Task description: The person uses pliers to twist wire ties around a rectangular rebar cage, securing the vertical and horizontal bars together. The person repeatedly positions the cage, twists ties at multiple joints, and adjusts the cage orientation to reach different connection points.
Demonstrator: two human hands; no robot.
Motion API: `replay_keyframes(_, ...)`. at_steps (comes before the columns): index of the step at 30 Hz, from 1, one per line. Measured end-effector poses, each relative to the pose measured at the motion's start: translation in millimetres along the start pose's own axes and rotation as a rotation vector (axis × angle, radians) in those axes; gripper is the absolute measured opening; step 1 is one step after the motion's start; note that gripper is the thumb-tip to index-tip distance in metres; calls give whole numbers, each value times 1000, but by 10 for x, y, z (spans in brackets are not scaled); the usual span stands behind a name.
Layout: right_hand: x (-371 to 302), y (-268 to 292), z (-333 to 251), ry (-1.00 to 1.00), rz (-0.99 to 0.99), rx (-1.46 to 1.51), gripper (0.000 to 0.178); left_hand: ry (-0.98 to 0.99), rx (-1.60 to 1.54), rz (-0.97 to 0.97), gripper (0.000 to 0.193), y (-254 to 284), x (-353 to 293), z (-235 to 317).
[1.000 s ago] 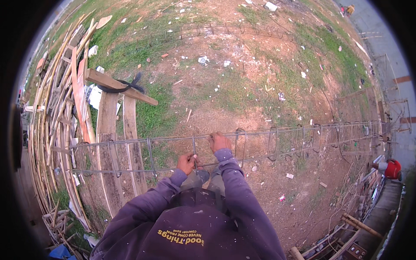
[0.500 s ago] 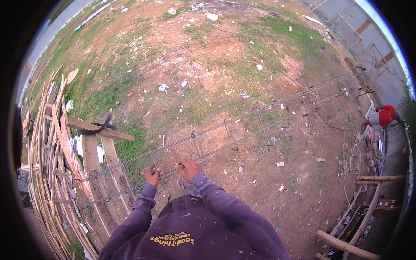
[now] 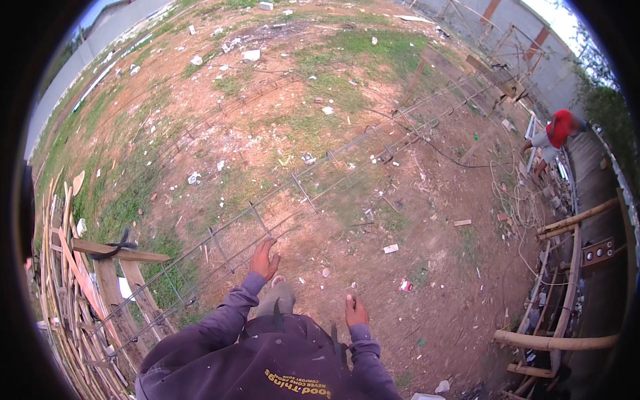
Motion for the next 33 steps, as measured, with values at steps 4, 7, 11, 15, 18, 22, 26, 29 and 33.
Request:
replay_keyframes(4,430,388,60,-77,65,160,49,-76,40,-93,49,-886,567,294)
replay_keyframes(7,973,560,237,-115,63,182,50,-131,59,-86,54,-1585,994,479)
replay_keyframes(11,1844,709,953,-160,10,61,55,-128,357,110,69,-2541,1521,605)
replay_keyframes(15,2487,940,1919,-516,138,32,59,232,504,-207,79,-3074,1846,589)
replay_keyframes(18,2740,1207,2475,-724,235,95,51,250,542,-376,73,-3031,2039,751)
replay_keyframes(22,3049,1463,2985,-1067,433,376,40,321,839,-762,65,-3019,2725,1242)
replay_keyframes(26,3625,1558,3251,-452,655,-184,30,283,471,-447,60,-3646,3689,2071)
replay_keyframes(29,4493,1623,3455,-582,574,3,21,130,249,-276,55,-4545,4244,2776)
replay_keyframes(33,6219,1936,3540,-920,485,520,14,84,143,-256,51,-5875,4745,3630)
Point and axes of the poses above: each hand's wrist, its own x-axis towards the middle knuckle, its own y-axis out of the back of the hand, z = x × y, the point moved 2 cm from there along x, towards the middle knuckle, and after that the axes turned 15 degrees about z, right-handed, at the moved point
